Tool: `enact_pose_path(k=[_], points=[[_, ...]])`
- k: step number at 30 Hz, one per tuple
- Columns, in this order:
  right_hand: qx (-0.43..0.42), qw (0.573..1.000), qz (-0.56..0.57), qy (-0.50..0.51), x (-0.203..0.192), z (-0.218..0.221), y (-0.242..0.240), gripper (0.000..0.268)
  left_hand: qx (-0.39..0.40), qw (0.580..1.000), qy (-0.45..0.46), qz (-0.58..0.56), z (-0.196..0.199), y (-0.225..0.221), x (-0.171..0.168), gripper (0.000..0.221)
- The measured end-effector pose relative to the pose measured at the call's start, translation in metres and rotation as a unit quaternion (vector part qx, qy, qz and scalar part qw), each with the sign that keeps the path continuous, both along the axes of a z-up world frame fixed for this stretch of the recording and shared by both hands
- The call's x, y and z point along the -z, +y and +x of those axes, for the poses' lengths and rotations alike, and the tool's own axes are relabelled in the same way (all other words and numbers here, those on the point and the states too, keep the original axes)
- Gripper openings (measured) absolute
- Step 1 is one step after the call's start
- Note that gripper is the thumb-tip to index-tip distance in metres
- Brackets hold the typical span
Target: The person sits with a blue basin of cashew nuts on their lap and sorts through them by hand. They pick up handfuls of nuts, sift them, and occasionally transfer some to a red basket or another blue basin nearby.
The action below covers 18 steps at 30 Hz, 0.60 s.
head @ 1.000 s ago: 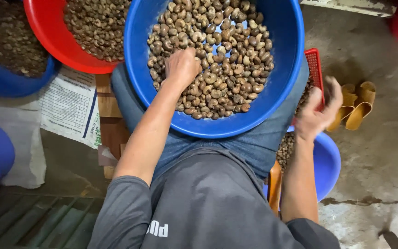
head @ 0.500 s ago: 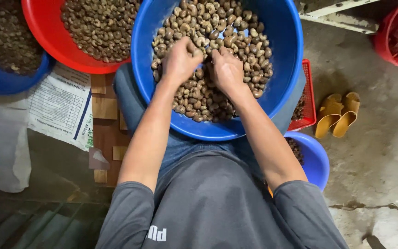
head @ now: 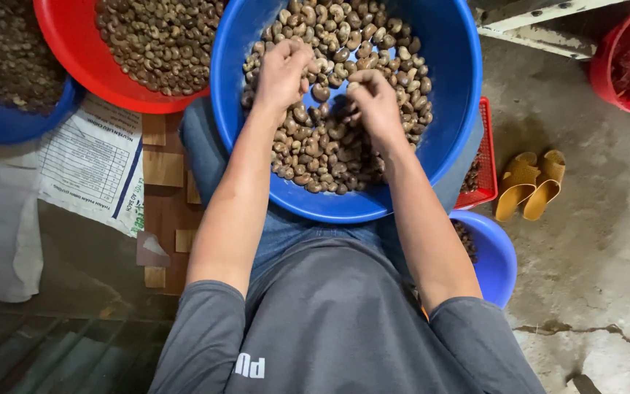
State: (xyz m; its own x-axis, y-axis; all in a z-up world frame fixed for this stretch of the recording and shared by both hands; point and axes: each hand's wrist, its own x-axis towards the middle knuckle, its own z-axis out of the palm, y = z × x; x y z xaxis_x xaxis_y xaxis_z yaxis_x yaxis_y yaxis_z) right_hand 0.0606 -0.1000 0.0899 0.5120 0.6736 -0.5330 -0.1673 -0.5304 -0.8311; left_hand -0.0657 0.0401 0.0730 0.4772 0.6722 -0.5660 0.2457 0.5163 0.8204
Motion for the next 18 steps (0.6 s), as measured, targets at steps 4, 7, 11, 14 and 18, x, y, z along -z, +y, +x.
enact_pose_path(k=[4, 7, 11, 14, 18], points=[[0.140, 0.953, 0.141, 0.229, 0.017, 0.019, -0.012, 0.028, 0.105, 0.980, 0.122, 0.118, 0.008, -0.009, 0.029, 0.039], [0.214, 0.944, 0.112, 0.227, 0.014, 0.022, -0.009, 0.022, 0.211, 0.950, 0.132, 0.188, 0.010, -0.019, 0.047, 0.023], [0.148, 0.980, 0.052, 0.120, 0.012, 0.018, -0.002, 0.024, 0.210, 0.957, 0.144, 0.138, 0.008, -0.021, 0.034, 0.035], [0.011, 0.998, 0.032, -0.057, 0.007, 0.016, 0.017, 0.021, 0.117, 0.979, 0.119, 0.120, 0.004, -0.013, 0.015, 0.035], [-0.146, 0.948, 0.001, -0.282, 0.016, 0.014, 0.046, 0.039, 0.001, 0.973, 0.157, 0.166, -0.003, -0.006, 0.011, 0.028]])
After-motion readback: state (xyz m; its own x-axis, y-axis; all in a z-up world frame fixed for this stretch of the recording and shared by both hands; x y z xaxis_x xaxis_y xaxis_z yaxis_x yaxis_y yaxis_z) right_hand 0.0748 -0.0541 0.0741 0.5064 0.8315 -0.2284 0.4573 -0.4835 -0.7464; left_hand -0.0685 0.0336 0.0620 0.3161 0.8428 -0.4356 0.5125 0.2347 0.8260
